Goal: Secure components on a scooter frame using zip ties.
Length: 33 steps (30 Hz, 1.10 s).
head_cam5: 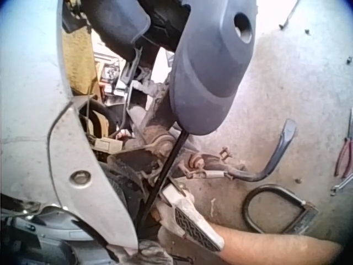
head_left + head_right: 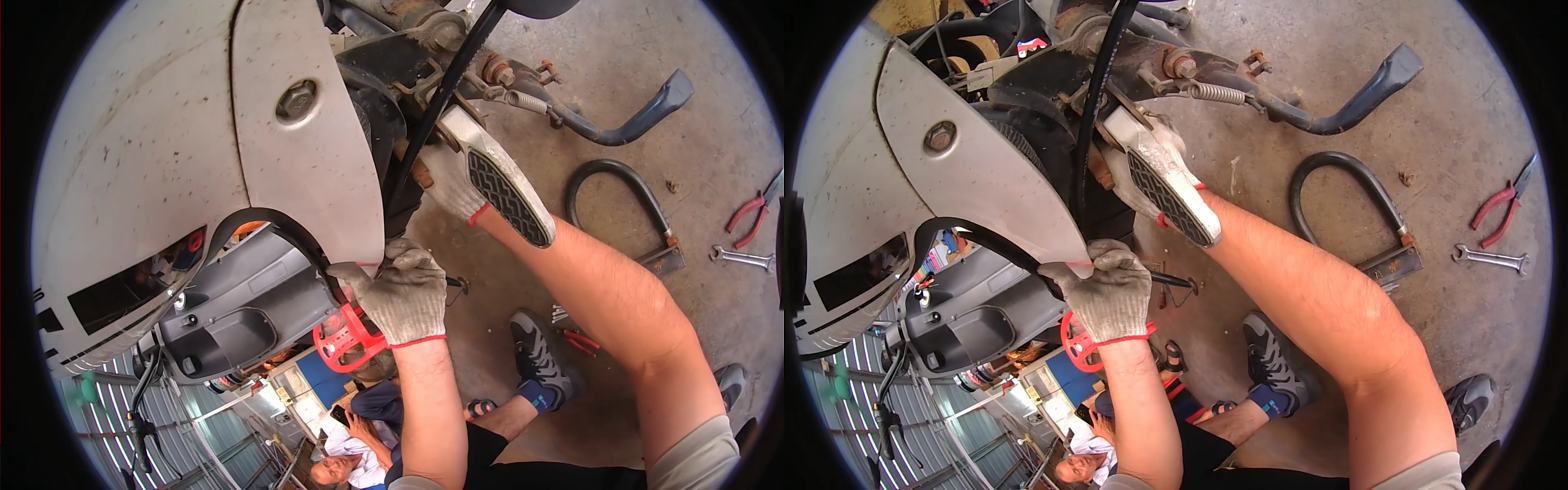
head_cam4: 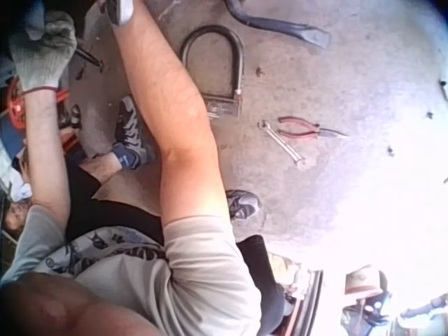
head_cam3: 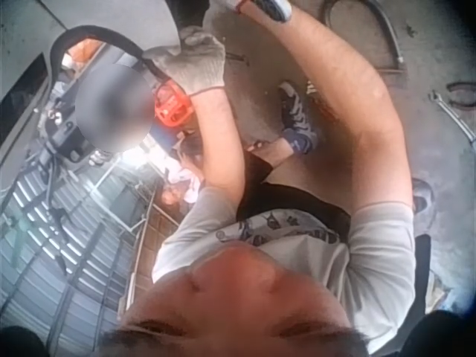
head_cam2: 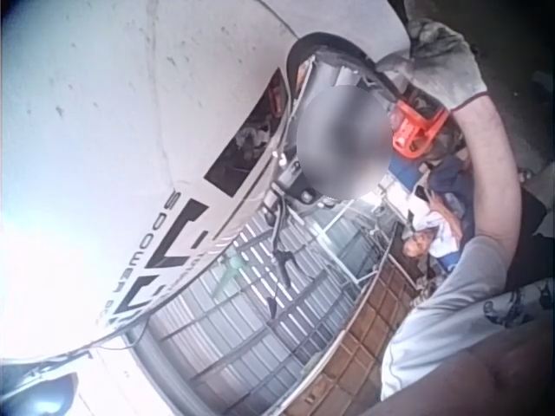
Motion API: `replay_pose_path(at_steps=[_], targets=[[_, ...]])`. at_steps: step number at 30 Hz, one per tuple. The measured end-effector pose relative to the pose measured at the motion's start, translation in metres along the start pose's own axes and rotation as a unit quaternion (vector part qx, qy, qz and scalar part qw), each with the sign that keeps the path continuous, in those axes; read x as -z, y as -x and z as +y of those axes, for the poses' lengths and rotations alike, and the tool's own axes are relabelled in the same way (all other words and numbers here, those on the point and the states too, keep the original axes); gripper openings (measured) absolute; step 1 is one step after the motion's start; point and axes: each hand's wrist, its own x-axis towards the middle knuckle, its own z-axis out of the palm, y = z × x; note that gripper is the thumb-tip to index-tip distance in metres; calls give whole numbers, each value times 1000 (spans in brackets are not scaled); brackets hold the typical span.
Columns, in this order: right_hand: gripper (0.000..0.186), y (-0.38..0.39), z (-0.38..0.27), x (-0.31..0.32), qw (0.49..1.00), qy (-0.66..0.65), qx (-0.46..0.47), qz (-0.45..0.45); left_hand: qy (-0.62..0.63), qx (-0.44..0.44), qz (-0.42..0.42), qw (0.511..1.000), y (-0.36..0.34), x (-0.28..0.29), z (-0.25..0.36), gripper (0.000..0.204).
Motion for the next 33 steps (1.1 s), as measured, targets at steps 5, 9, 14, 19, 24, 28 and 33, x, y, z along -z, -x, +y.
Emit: replay_pose_path(at_steps=[5, 9, 14, 19, 24, 28, 33], targets=[[9, 4, -4, -1, 907, 392, 141, 64, -10, -3, -2, 1000, -3, 2, 0, 57], [11, 9, 10, 0, 852, 440, 244, 145, -25, -15, 0, 1000, -3, 2, -6, 57], [19, 16, -34, -15, 882, 441, 129, 106, -21, -36, 37, 998, -2, -5, -1, 61], [29, 36, -25, -13, 880, 461, 108, 50, -46, -12, 46, 998, -6, 4, 0, 66], [43, 31, -44, -24, 919, 393, -33, 19, -57, -12, 52, 997, -3, 0, 0, 66], [41, 38, -39, -22, 919, 392, 3, 41, -47, 16, 9, 999, 3, -6, -4, 60], [40, 45, -39, -22, 898, 431, -22, 83, -32, -11, 8, 999, 1, -7, -5, 53]])
